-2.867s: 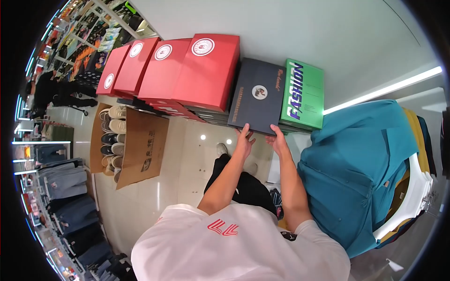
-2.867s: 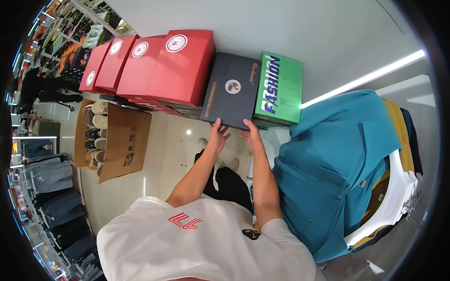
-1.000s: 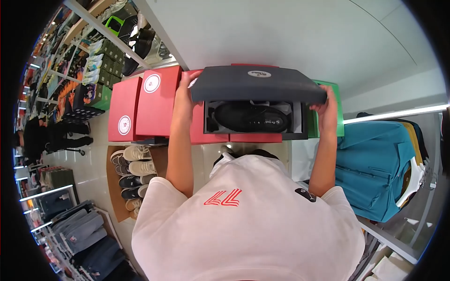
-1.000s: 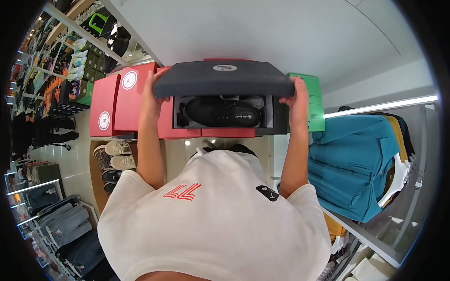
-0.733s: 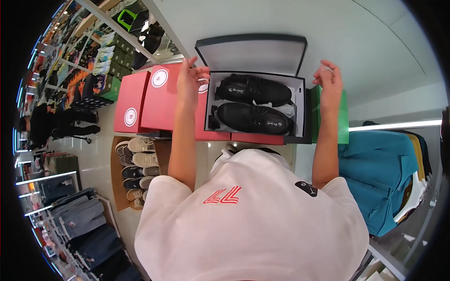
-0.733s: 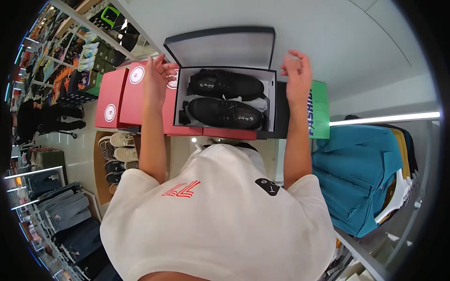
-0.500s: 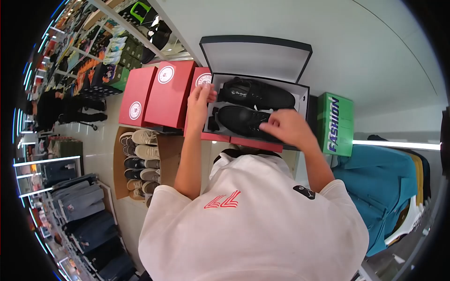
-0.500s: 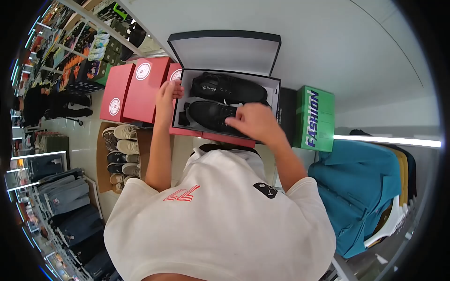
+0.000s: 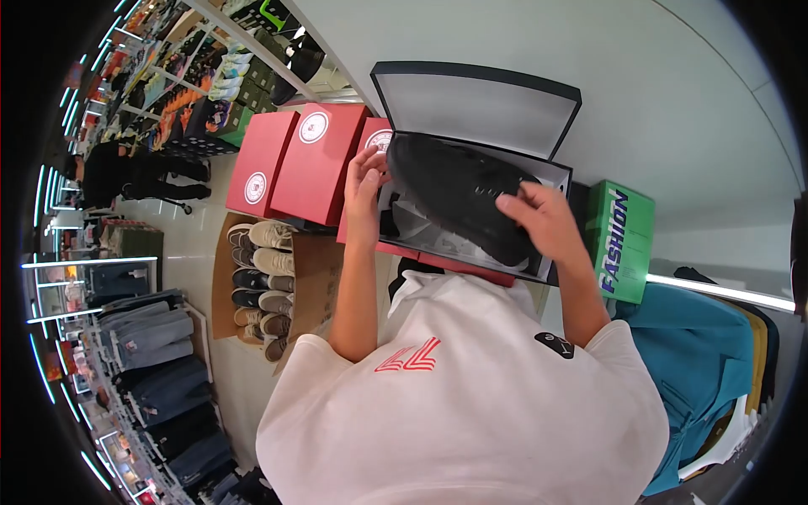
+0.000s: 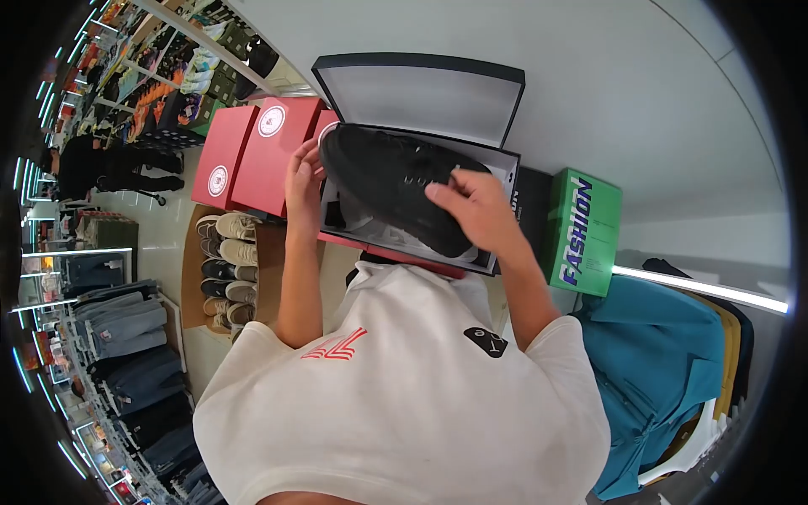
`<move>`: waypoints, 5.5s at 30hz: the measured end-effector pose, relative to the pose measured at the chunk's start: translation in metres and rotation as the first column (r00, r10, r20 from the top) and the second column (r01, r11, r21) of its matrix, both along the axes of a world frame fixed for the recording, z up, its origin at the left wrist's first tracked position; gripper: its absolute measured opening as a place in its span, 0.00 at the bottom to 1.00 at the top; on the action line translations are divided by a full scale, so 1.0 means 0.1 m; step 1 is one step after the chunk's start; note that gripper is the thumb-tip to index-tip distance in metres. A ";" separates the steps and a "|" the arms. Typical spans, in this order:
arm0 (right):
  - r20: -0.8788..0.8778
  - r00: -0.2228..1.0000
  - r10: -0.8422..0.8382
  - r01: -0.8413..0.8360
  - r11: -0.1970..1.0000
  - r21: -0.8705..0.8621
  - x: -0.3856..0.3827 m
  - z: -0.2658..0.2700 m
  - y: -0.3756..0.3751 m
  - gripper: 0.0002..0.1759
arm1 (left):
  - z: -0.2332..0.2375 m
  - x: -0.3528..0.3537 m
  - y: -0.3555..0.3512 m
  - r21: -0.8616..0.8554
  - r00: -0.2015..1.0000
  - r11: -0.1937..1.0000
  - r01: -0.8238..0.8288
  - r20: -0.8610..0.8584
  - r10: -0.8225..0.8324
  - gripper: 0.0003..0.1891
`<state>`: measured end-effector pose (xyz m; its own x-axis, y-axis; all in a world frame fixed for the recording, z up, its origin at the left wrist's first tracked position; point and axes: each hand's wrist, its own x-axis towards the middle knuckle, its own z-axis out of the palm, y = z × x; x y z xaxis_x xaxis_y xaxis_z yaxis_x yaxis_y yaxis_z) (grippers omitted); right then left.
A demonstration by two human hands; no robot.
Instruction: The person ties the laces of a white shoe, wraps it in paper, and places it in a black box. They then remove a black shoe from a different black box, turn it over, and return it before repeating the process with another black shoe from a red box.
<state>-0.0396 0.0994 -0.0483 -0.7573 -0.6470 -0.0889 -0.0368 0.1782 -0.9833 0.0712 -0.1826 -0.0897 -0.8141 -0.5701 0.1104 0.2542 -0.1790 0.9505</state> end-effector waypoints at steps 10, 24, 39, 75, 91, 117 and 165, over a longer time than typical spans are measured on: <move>-0.224 0.973 -0.057 0.025 0.989 -0.147 -0.09 0.38 -0.27 0.13 | 0.36 -0.43 0.55 0.539 0.990 0.830 0.141 -0.057 -0.131 0.31; -0.085 0.989 -0.119 0.109 0.987 -0.116 0.29 0.14 -0.38 0.39 | 0.24 -0.48 0.52 0.739 0.983 0.649 0.177 -0.166 -0.080 0.28; -0.143 0.990 0.016 -0.068 0.928 -0.367 0.36 -0.17 -0.31 0.51 | 0.25 -0.37 0.39 0.605 0.950 0.733 0.312 -0.213 -0.229 0.29; -0.247 0.952 0.181 -0.200 0.978 -0.054 0.39 -0.04 -0.18 0.51 | 0.62 -0.53 0.24 -0.372 0.925 0.861 -0.347 0.015 0.379 0.13; 0.878 0.446 0.174 0.525 0.744 -0.414 0.45 -0.28 -0.15 0.42 | 0.59 -0.52 0.59 -0.162 0.898 0.889 0.429 -0.027 -0.438 0.53; 0.752 0.044 0.658 0.279 0.715 -0.642 0.48 -1.40 -0.01 0.32 | 0.69 -0.42 0.58 -0.232 0.906 0.896 0.379 -0.105 -0.410 0.57; 0.598 0.415 0.685 0.077 0.629 -0.774 0.53 -0.49 -0.31 0.44 | 0.02 -0.20 0.50 0.652 0.891 0.610 0.450 -0.279 -0.359 0.26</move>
<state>0.0131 0.0687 -0.0975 -0.2835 -0.9585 0.0292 0.8899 -0.2743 -0.3645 0.0508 -0.1330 -0.0876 -0.9887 -0.1338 -0.0669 0.0853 -0.8717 0.4825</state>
